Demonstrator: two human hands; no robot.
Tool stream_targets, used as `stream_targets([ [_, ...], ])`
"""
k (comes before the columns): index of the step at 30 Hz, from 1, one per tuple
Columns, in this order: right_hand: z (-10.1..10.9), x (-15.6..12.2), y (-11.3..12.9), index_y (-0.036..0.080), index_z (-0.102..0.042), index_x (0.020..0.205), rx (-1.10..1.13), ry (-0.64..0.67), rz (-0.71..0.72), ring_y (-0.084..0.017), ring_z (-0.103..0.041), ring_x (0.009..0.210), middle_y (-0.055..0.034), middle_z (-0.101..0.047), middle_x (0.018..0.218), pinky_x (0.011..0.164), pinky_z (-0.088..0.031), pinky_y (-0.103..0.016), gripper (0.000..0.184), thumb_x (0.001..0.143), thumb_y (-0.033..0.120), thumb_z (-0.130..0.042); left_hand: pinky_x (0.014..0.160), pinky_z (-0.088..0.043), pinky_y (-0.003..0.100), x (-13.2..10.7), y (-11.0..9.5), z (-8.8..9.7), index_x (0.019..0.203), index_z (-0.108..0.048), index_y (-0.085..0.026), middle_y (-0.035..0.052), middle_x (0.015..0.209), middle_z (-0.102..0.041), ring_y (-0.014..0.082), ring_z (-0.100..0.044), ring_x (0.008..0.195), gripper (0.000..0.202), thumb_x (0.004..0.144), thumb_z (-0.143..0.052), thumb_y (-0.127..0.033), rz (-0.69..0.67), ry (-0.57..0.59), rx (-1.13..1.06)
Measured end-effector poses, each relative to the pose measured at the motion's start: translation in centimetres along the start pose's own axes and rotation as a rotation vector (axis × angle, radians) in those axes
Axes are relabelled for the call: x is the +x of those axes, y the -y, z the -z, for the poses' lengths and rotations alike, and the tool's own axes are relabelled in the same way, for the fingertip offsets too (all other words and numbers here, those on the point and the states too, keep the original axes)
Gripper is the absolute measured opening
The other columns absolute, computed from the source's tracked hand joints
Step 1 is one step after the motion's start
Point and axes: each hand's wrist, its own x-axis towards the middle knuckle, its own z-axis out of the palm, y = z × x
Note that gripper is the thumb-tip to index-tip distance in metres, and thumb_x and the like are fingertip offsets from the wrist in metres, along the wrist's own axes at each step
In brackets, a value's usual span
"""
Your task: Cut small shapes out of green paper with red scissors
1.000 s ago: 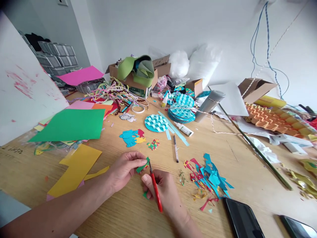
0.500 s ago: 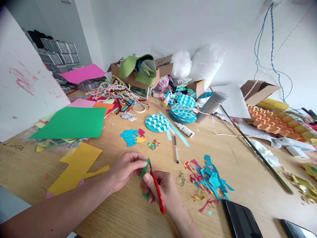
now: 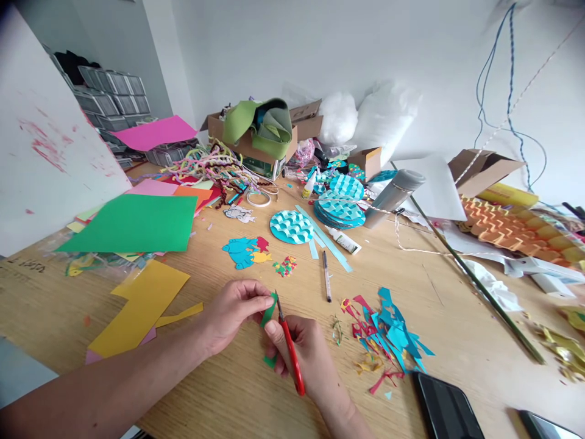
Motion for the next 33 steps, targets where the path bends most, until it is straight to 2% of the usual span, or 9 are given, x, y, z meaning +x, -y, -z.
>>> stream_targets([
  [20, -0.01, 0.22, -0.33, 0.014, -0.055, 0.057, 0.011, -0.012, -0.002, -0.007, -0.044, 0.03, 0.0016, -0.053, 0.041, 0.032, -0.031, -0.017, 0.053, 0.07, 0.065, -0.064, 0.055, -0.038, 0.024, 0.08, -0.05, -0.02, 0.062, -0.058, -0.014, -0.0012, 0.057, -0.055, 0.009, -0.048, 0.055, 0.02, 0.059, -0.072, -0.029, -0.015, -0.005, 0.009],
  [33, 0.21, 0.03, -0.1, 0.014, -0.055, 0.057, -0.022, 0.009, -0.012, -0.008, -0.049, 0.034, -0.0005, -0.058, 0.046, 0.034, -0.037, -0.016, 0.053, 0.07, 0.065, -0.064, 0.058, -0.042, 0.026, 0.11, 0.01, 0.06, 0.065, -0.06, -0.014, 0.0013, 0.061, -0.059, 0.0114, -0.052, 0.058, 0.017, 0.062, -0.069, -0.028, -0.012, 0.019, 0.065],
])
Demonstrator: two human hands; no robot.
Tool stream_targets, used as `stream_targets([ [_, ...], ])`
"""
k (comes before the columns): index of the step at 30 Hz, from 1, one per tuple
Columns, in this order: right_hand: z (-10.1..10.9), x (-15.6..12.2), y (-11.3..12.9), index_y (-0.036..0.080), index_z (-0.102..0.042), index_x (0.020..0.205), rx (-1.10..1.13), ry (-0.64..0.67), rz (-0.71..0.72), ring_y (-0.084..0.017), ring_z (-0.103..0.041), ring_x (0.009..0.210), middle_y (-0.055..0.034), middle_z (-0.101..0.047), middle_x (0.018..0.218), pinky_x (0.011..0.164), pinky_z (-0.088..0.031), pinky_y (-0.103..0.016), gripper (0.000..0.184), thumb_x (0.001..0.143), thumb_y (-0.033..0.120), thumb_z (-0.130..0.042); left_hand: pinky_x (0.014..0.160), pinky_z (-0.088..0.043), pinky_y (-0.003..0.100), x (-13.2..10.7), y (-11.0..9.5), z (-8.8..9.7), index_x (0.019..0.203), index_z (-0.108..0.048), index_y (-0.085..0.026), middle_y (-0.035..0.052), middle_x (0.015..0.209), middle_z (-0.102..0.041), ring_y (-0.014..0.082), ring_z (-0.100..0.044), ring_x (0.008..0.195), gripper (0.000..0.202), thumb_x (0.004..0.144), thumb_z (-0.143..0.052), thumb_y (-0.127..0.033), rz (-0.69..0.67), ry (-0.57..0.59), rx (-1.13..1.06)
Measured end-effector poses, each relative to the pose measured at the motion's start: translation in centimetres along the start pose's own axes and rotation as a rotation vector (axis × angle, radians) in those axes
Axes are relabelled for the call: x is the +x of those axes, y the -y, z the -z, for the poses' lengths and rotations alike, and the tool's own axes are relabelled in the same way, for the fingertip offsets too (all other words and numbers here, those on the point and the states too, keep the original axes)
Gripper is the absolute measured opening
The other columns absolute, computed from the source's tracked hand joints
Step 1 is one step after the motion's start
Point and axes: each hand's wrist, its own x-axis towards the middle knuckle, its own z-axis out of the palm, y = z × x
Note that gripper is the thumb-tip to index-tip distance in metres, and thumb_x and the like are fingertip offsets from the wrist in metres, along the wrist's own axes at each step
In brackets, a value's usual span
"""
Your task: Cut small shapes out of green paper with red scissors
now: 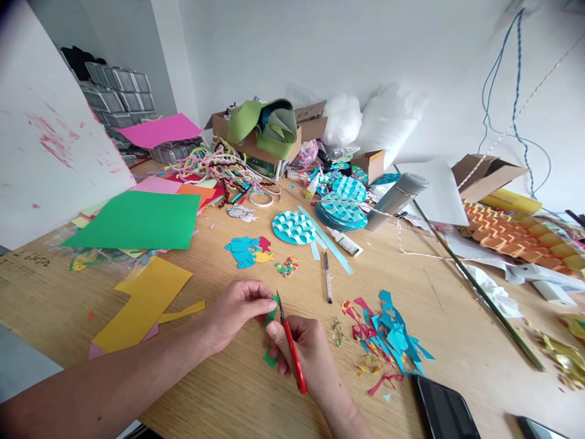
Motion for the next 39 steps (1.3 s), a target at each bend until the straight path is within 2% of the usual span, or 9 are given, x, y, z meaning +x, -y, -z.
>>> stream_targets([
  [6, 0.12, -0.09, 0.03, 0.014, -0.055, 0.06, 0.012, 0.012, 0.01, -0.008, -0.051, 0.037, -0.0025, -0.061, 0.05, 0.035, -0.038, -0.015, 0.052, 0.07, 0.064, -0.065, 0.058, -0.042, 0.026, -0.01, 0.02, 0.0, 0.065, -0.059, -0.013, 0.001, 0.061, -0.059, 0.0111, -0.052, 0.057, 0.016, 0.063, -0.068, -0.027, 0.0, 0.002, 0.007],
  [23, 0.1, 0.0, -0.09, 0.013, -0.058, 0.055, -0.03, 0.005, 0.015, -0.006, -0.047, 0.032, -0.0003, -0.055, 0.043, 0.033, -0.035, -0.015, 0.055, 0.071, 0.065, -0.063, 0.056, -0.04, 0.023, 0.09, 0.21, 0.16, 0.068, -0.06, -0.013, -0.0005, 0.06, -0.057, 0.009, -0.05, 0.056, 0.018, 0.062, -0.069, -0.028, 0.017, -0.009, 0.011],
  [29, 0.07, -0.01, -0.04, 0.013, -0.058, 0.057, -0.017, 0.007, 0.007, -0.008, -0.05, 0.035, -0.0018, -0.058, 0.046, 0.034, -0.038, -0.016, 0.057, 0.069, 0.068, -0.063, 0.056, -0.04, 0.022, -0.02, -0.04, 0.1, 0.066, -0.059, -0.013, -0.001, 0.059, -0.056, 0.0088, -0.05, 0.055, 0.017, 0.062, -0.069, -0.026, 0.022, 0.0, 0.019],
  [39, 0.26, -0.02, -0.02, 0.011, -0.06, 0.057, -0.036, 0.016, 0.01, -0.007, -0.048, 0.034, -0.001, -0.056, 0.045, 0.033, -0.036, -0.015, 0.056, 0.071, 0.065, -0.063, 0.056, -0.039, 0.022, 0.09, 0.01, 0.2, 0.066, -0.059, -0.013, -0.0017, 0.057, -0.056, 0.0085, -0.049, 0.055, 0.017, 0.06, -0.069, -0.025, 0.036, -0.006, 0.033],
])
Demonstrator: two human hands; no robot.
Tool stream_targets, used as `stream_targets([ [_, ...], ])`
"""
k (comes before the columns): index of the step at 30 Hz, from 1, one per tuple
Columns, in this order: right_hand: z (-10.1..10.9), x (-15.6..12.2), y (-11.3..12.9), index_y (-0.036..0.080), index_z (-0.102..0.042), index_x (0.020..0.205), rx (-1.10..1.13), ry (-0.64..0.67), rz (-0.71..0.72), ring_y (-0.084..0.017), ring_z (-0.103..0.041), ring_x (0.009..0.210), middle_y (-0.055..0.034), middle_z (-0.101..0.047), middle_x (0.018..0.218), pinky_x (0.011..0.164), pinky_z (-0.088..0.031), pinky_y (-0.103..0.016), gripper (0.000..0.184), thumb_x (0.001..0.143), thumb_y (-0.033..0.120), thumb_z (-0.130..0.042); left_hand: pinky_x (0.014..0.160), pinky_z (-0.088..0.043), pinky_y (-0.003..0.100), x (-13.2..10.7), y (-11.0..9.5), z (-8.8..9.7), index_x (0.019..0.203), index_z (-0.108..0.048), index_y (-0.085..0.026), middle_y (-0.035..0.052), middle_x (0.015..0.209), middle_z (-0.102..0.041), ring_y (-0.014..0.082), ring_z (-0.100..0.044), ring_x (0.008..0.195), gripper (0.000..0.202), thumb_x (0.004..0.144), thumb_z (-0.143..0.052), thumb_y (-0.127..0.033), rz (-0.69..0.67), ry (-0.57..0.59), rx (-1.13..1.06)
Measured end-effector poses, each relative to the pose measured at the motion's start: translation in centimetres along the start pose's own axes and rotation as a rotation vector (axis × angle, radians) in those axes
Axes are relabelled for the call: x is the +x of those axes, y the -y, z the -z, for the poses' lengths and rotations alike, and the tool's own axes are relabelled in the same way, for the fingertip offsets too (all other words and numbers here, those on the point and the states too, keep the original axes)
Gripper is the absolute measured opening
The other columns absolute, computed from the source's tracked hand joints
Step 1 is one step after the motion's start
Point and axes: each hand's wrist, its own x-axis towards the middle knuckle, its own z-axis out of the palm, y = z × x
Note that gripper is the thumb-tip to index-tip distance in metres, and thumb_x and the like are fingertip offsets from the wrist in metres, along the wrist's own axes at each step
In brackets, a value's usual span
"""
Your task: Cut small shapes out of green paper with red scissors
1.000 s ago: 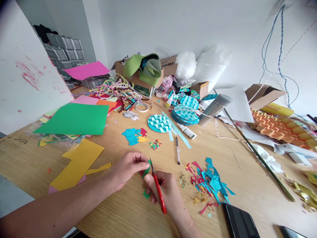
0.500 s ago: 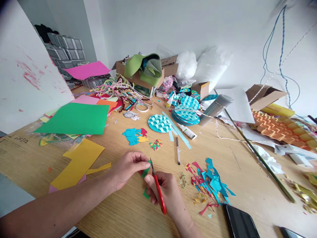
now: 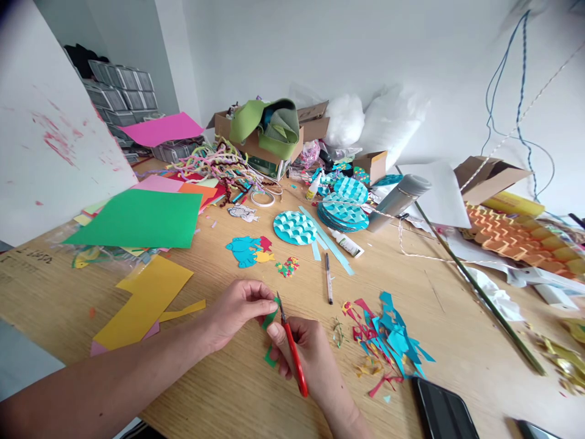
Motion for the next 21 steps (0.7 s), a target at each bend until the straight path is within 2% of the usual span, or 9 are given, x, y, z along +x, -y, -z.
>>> stream_targets([
  [8, -0.13, 0.0, 0.15, 0.014, -0.056, 0.056, 0.007, -0.023, -0.029, -0.008, -0.048, 0.032, -0.0008, -0.056, 0.044, 0.033, -0.036, -0.016, 0.055, 0.068, 0.067, -0.065, 0.056, -0.039, 0.023, 0.1, -0.11, 0.05, 0.068, -0.059, -0.013, 0.0048, 0.066, -0.066, 0.0107, -0.055, 0.058, 0.019, 0.06, -0.068, -0.028, 0.011, 0.042, -0.043],
  [14, -0.02, -0.11, -0.06, 0.013, -0.056, 0.059, 0.007, -0.007, -0.011, -0.008, -0.05, 0.034, -0.0035, -0.061, 0.047, 0.034, -0.037, -0.016, 0.055, 0.07, 0.067, -0.063, 0.057, -0.039, 0.024, 0.05, -0.11, 0.05, 0.068, -0.059, -0.013, 0.0047, 0.065, -0.066, 0.0108, -0.055, 0.057, 0.019, 0.06, -0.068, -0.027, 0.011, 0.036, -0.025],
  [21, -0.05, -0.07, 0.1, 0.013, -0.057, 0.057, 0.012, -0.005, -0.02, -0.008, -0.048, 0.033, -0.0015, -0.057, 0.044, 0.034, -0.036, -0.016, 0.056, 0.071, 0.067, -0.062, 0.058, -0.039, 0.024, -0.02, -0.21, 0.0, 0.068, -0.057, -0.013, 0.0048, 0.065, -0.066, 0.011, -0.056, 0.059, 0.018, 0.061, -0.068, -0.027, 0.012, 0.04, -0.015],
])
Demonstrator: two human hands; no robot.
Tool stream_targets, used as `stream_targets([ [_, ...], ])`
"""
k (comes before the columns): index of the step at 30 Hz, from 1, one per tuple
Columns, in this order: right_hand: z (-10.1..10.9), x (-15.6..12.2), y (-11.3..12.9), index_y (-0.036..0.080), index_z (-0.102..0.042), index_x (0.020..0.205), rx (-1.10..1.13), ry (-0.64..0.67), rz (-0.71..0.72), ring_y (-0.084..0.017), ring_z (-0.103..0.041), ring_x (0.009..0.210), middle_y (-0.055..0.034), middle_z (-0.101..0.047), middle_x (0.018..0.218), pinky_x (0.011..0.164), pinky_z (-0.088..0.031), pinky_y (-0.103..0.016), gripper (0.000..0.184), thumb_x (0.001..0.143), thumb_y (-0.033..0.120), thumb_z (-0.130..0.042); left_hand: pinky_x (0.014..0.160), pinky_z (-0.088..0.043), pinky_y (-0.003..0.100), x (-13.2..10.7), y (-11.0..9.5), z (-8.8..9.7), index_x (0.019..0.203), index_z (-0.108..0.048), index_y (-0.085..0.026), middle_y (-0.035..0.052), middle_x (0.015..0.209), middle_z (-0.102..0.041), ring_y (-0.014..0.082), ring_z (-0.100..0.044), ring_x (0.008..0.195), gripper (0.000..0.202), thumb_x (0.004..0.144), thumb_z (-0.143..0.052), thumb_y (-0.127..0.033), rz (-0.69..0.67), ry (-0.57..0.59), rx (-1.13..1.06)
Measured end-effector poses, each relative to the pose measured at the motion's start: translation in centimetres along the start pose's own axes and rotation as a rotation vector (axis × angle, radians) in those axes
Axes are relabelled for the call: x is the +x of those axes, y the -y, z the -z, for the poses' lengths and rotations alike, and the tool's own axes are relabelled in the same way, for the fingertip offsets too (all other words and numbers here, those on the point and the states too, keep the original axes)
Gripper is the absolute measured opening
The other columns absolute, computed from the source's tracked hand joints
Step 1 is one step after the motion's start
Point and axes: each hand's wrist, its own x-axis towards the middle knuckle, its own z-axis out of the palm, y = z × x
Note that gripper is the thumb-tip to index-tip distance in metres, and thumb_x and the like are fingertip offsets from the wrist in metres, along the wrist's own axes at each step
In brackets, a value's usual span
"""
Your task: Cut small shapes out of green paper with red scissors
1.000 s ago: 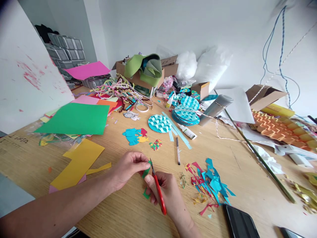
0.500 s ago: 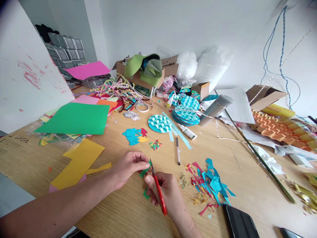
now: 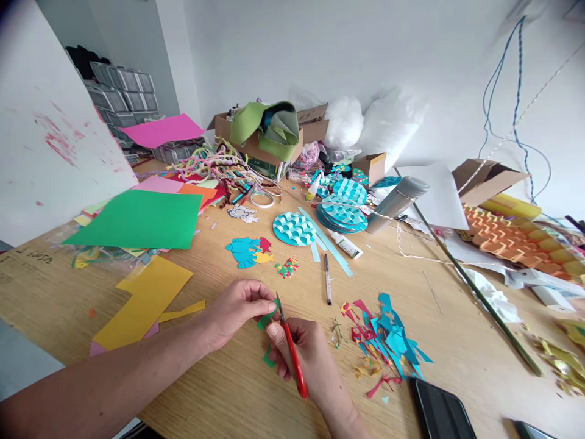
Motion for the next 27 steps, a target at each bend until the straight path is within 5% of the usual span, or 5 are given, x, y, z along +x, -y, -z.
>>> stream_targets([
  [27, -0.12, -0.11, 0.43, 0.011, -0.06, 0.059, -0.006, 0.026, -0.015, -0.009, -0.051, 0.036, -0.0027, -0.058, 0.047, 0.034, -0.038, -0.016, 0.059, 0.07, 0.07, -0.061, 0.056, -0.04, 0.025, 0.04, -0.04, -0.09, 0.067, -0.054, -0.014, 0.0018, 0.06, -0.063, 0.01, -0.053, 0.053, 0.018, 0.061, -0.068, -0.024, -0.005, 0.053, -0.02],
])
